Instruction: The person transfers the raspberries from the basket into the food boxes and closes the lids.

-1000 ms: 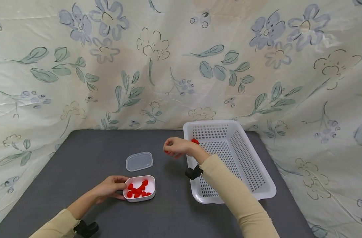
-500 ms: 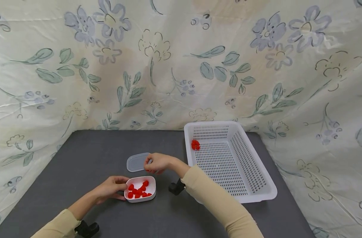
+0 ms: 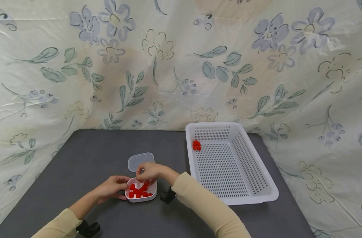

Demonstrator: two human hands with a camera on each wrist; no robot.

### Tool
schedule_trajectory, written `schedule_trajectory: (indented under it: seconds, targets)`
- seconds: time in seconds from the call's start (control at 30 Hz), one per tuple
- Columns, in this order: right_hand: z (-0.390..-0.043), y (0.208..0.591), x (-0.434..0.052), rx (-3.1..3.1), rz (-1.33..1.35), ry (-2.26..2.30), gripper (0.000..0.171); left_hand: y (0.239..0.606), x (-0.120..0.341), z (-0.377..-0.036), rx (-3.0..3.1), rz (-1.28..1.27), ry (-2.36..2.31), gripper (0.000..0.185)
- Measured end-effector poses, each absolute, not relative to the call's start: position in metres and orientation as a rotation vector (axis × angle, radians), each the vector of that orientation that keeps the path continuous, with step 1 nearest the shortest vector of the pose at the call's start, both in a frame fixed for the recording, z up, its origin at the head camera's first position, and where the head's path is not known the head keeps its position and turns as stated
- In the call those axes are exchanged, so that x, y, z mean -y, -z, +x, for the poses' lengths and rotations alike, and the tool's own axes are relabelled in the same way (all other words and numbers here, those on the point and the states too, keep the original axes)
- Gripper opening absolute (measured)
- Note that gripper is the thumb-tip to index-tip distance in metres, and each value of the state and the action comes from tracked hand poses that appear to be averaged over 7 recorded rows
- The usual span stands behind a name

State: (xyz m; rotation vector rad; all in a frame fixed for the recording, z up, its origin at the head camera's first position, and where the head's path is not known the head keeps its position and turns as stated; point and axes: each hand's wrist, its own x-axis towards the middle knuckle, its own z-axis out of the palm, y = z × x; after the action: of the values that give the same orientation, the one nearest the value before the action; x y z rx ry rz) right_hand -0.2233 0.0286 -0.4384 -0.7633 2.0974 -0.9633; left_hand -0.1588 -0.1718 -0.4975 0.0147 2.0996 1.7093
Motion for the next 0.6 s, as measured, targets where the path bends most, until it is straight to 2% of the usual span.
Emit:
schedule_trajectory:
  seconds: [0.6]
  targets:
    - [-0.2197,0.4382,-0.0264,-2.212,-0.771,0.857,0.008,0.498,0.1741,-0.1614,-2.092,0.024,-1.703,0.046]
